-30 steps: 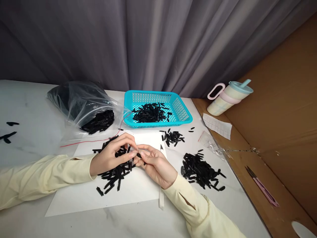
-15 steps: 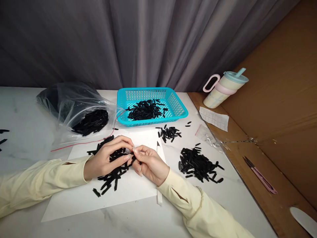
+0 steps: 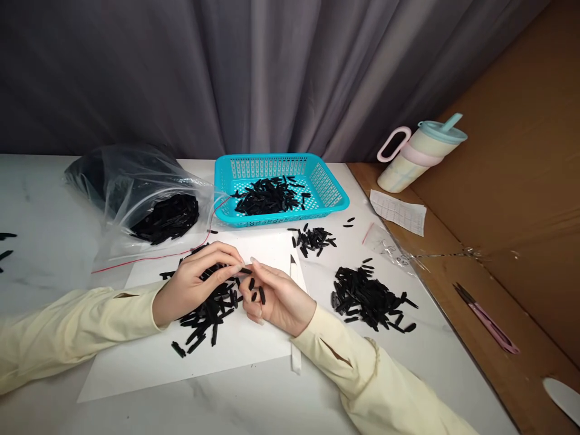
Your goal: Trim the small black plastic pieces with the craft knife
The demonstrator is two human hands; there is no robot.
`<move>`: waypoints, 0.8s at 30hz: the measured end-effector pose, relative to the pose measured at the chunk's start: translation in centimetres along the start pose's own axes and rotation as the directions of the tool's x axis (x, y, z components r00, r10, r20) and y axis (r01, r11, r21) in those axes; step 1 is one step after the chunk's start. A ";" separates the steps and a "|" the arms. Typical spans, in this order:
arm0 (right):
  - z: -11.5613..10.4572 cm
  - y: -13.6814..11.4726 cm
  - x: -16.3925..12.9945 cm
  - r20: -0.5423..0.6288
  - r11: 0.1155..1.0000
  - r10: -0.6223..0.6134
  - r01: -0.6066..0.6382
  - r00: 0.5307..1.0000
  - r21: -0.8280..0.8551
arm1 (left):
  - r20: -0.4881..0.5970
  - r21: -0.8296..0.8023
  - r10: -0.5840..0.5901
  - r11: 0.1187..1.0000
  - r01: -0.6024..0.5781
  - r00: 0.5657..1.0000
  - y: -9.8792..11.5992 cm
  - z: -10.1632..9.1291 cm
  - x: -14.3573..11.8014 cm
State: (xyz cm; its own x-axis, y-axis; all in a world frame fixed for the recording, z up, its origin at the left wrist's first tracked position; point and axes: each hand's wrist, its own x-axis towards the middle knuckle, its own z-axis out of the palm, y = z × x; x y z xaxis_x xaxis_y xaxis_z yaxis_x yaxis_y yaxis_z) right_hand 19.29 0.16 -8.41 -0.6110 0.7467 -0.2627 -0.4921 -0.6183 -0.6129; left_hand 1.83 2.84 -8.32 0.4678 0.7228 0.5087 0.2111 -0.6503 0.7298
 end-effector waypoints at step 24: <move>1.5 -0.1 -1.2 -0.102 0.944 0.043 -0.074 0.994 -0.322 | 0.034 -0.081 -0.103 0.991 0.106 0.994 0.2 0.0 0.1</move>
State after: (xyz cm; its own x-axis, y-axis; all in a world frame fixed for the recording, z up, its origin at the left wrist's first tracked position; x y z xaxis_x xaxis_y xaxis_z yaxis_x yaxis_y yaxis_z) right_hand 19.17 -1.06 -6.84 -0.5651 0.7404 -0.3640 -0.2192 -0.5601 -0.7989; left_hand 1.89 2.77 -8.15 0.4726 0.7776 0.4148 0.1894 -0.5492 0.8139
